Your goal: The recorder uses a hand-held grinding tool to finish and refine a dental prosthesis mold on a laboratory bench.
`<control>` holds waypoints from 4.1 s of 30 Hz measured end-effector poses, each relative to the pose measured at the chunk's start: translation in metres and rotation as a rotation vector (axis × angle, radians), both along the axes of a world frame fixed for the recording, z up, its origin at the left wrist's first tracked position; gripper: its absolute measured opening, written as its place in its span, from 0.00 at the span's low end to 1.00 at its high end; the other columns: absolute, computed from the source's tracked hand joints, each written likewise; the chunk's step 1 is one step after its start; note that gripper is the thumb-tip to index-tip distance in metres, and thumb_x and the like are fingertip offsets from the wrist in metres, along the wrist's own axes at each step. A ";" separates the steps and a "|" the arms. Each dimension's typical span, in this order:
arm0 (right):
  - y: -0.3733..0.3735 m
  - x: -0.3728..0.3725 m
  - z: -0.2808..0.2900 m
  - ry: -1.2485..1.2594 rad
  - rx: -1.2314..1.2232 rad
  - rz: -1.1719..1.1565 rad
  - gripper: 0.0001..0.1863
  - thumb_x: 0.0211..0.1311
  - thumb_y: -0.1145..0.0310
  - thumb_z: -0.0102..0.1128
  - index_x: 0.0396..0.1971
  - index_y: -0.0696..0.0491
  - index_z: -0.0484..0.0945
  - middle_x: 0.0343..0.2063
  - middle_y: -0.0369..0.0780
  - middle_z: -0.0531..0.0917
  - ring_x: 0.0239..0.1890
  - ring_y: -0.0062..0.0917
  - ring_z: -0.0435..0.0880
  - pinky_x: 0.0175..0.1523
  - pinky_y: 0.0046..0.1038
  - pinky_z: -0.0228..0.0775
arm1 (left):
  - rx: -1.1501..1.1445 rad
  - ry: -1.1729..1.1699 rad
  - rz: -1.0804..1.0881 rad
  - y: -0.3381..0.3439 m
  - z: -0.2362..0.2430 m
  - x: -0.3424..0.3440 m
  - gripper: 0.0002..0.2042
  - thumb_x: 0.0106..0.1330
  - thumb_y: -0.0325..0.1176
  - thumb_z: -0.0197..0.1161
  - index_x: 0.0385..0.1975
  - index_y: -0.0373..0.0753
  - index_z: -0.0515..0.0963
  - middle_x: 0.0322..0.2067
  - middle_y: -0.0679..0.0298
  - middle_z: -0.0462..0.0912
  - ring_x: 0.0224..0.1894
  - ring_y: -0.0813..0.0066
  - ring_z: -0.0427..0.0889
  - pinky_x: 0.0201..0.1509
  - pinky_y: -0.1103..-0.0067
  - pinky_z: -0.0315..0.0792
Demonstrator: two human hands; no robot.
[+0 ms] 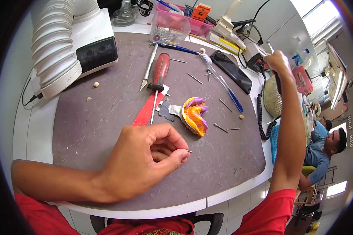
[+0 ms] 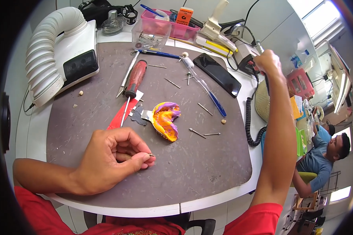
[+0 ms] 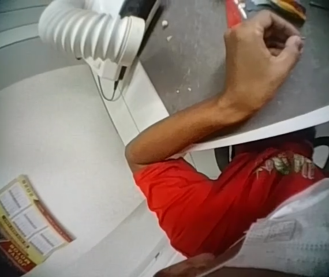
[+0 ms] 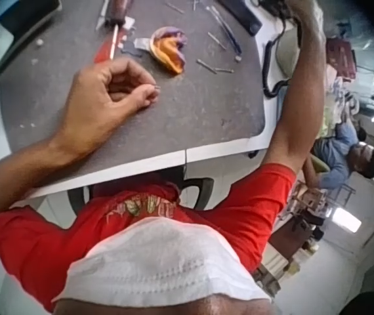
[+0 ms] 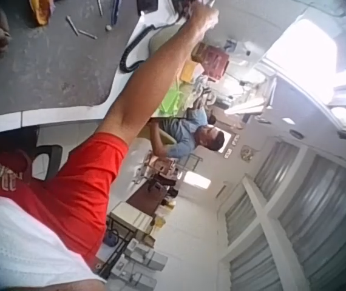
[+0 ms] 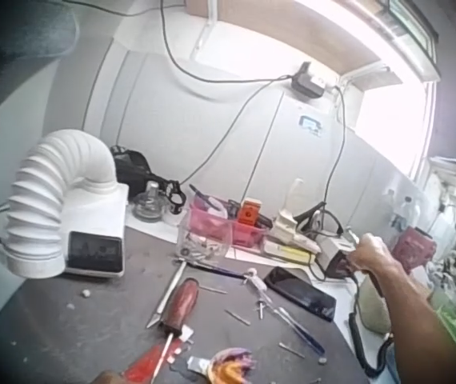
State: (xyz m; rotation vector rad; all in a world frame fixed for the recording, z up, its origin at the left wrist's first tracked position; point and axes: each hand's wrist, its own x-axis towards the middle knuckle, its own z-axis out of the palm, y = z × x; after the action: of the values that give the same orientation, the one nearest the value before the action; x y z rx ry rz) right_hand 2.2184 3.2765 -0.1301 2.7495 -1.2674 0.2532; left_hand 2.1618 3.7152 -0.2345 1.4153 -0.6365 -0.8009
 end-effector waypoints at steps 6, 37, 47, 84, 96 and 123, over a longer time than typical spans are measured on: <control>-0.026 0.012 -0.031 -0.023 0.001 -0.160 0.23 0.57 0.54 0.70 0.46 0.55 0.83 0.44 0.48 0.86 0.44 0.35 0.87 0.48 0.35 0.79 | 0.003 -0.037 -0.020 -0.002 0.000 -0.001 0.03 0.65 0.20 0.62 0.36 0.29 0.76 0.34 0.57 0.84 0.40 0.73 0.87 0.47 0.81 0.82; 0.229 -0.142 -0.037 -0.252 0.291 0.962 0.18 0.64 0.60 0.54 0.39 0.62 0.66 0.21 0.54 0.80 0.27 0.49 0.82 0.34 0.47 0.73 | -0.222 -0.049 0.206 0.001 0.000 -0.003 0.04 0.71 0.26 0.57 0.40 0.34 0.72 0.35 0.58 0.81 0.36 0.74 0.85 0.41 0.81 0.82; 0.254 -0.184 -0.111 -0.284 0.014 1.157 0.15 0.56 0.61 0.66 0.38 0.51 0.75 0.33 0.37 0.76 0.39 0.31 0.77 0.47 0.35 0.70 | -0.137 -0.149 0.168 -0.007 -0.004 -0.004 0.05 0.72 0.30 0.58 0.38 0.35 0.73 0.34 0.60 0.83 0.42 0.76 0.85 0.49 0.80 0.78; 0.010 -0.284 -0.094 -0.359 -0.158 -0.041 0.24 0.60 0.52 0.66 0.46 0.57 0.78 0.54 0.53 0.76 0.52 0.49 0.79 0.52 0.43 0.73 | -0.017 -0.226 0.043 -0.006 0.004 -0.012 0.03 0.66 0.24 0.61 0.35 0.32 0.75 0.33 0.59 0.86 0.40 0.76 0.85 0.48 0.80 0.78; -0.032 -0.179 -0.063 -0.325 -0.362 0.313 0.24 0.53 0.62 0.71 0.49 0.54 0.78 0.52 0.49 0.77 0.54 0.44 0.77 0.59 0.39 0.69 | -0.007 -0.238 0.017 -0.008 0.003 -0.011 0.03 0.66 0.22 0.61 0.34 0.31 0.76 0.32 0.59 0.85 0.39 0.76 0.85 0.48 0.80 0.78; 0.080 -0.213 -0.052 -0.191 -0.352 0.199 0.11 0.55 0.65 0.70 0.32 0.55 0.79 0.34 0.42 0.86 0.39 0.37 0.85 0.43 0.37 0.74 | 0.010 -0.273 -0.038 -0.004 0.002 -0.008 0.03 0.66 0.22 0.60 0.36 0.32 0.74 0.33 0.58 0.85 0.40 0.76 0.85 0.49 0.79 0.78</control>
State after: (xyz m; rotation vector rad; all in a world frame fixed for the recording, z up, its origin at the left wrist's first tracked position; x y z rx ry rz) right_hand 2.0057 3.3563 -0.1819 2.5860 -0.8782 0.6981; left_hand 2.1540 3.7114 -0.2322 1.5393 -0.8711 -0.6452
